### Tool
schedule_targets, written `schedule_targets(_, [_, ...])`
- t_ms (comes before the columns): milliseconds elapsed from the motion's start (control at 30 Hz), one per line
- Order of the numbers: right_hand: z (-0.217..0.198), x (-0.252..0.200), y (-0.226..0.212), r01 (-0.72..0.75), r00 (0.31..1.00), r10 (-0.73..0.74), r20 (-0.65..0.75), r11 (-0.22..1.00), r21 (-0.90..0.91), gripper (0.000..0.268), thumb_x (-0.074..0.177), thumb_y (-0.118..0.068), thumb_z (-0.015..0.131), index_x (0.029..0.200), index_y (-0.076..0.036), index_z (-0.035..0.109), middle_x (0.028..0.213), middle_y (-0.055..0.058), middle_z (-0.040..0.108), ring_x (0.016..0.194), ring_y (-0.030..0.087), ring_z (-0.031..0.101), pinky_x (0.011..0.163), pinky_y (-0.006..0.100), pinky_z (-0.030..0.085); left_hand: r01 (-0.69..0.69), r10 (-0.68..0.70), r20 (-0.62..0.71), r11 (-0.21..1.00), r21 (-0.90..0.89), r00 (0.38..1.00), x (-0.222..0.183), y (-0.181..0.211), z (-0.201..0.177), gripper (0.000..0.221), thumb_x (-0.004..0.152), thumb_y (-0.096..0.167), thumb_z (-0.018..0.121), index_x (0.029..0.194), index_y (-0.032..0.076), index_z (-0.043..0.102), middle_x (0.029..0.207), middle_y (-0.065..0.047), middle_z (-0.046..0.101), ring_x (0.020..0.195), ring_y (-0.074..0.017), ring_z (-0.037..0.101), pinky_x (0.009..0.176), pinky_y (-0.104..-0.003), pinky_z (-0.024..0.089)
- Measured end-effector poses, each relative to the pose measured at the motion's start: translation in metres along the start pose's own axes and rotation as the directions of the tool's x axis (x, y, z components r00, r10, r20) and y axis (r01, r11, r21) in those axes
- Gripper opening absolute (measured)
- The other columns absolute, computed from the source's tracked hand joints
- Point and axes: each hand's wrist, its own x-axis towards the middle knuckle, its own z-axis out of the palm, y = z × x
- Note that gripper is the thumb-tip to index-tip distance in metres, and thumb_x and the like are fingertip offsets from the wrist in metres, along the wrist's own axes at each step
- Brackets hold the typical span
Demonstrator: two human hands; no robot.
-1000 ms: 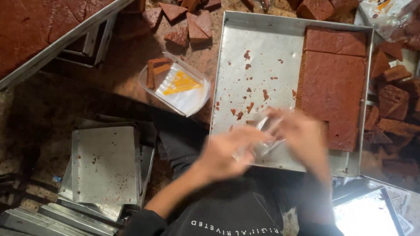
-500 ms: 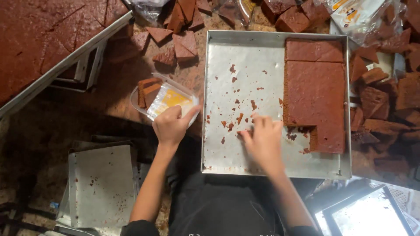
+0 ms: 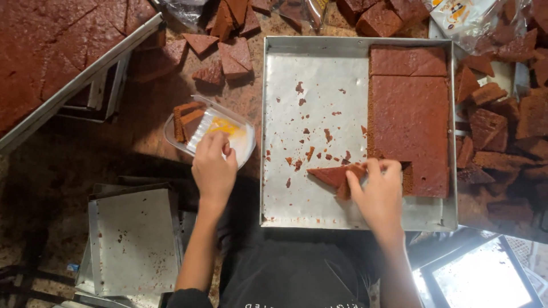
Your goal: Packing triangular cake pieces from a metal tray into a plastic container
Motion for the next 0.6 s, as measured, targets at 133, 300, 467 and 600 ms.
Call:
schedule_targets(133, [-0.004, -0.009, 0.008, -0.222, 0.906, 0.225, 0.358, 0.974, -0.051, 0.060, 0.100, -0.064, 0.055, 0.116, -0.007, 0.064, 0.096, 0.024, 0.069, 0.096, 0.046, 0.074, 0.078, 0.054, 0.058, 0.024, -0.023, 0.119, 1.000, -0.013, 0.993, 0.008, -0.009, -0.008, 0.019, 0.081, 0.004, 0.072, 0.083, 0.017, 0.059, 0.100, -0.003, 0.069, 0.094, -0.0312, 0.071, 0.075, -0.044, 0.057])
schedule_targets(300, [-0.013, -0.007, -0.009, -0.489, 0.819, 0.384, 0.427, 0.857, 0.166, 0.031, 0.096, -0.033, 0.071, 0.109, -0.008, 0.058, 0.103, 0.033, 0.074, 0.096, 0.049, 0.074, 0.083, 0.054, 0.056, -0.028, 0.126, 0.313, 0.954, -0.300, 0.941, 0.022, -0.005, -0.024, 0.044, 0.078, -0.011, 0.061, 0.110, 0.013, 0.078, 0.110, -0.012, 0.075, 0.105, -0.0391, 0.072, 0.087, -0.046, 0.056])
schedule_targets(467, [-0.025, -0.025, -0.030, -0.154, 0.988, 0.072, 0.136, 0.442, 0.884, 0.037, 0.090, -0.008, 0.069, 0.121, -0.007, 0.048, 0.114, 0.028, 0.062, 0.095, 0.036, 0.069, 0.087, 0.048, 0.057, -0.106, 0.134, 0.170, 0.981, -0.165, 0.976, 0.006, 0.046, -0.051, 0.047, 0.075, -0.001, 0.068, 0.116, 0.021, 0.076, 0.113, -0.002, 0.076, 0.101, -0.0292, 0.073, 0.079, -0.043, 0.057])
schedule_targets(600, [0.000, -0.040, -0.076, 0.157, 0.982, -0.137, -0.134, 0.176, 0.972, 0.044, 0.079, 0.006, 0.079, 0.118, 0.003, 0.058, 0.128, 0.023, 0.062, 0.119, 0.033, 0.065, 0.101, 0.045, 0.054, -0.154, 0.258, 0.229, 0.907, -0.392, 0.939, -0.005, 0.105, -0.067, 0.075, 0.067, -0.020, 0.057, 0.132, 0.016, 0.068, 0.131, -0.006, 0.070, 0.116, -0.0349, 0.068, 0.087, -0.045, 0.057])
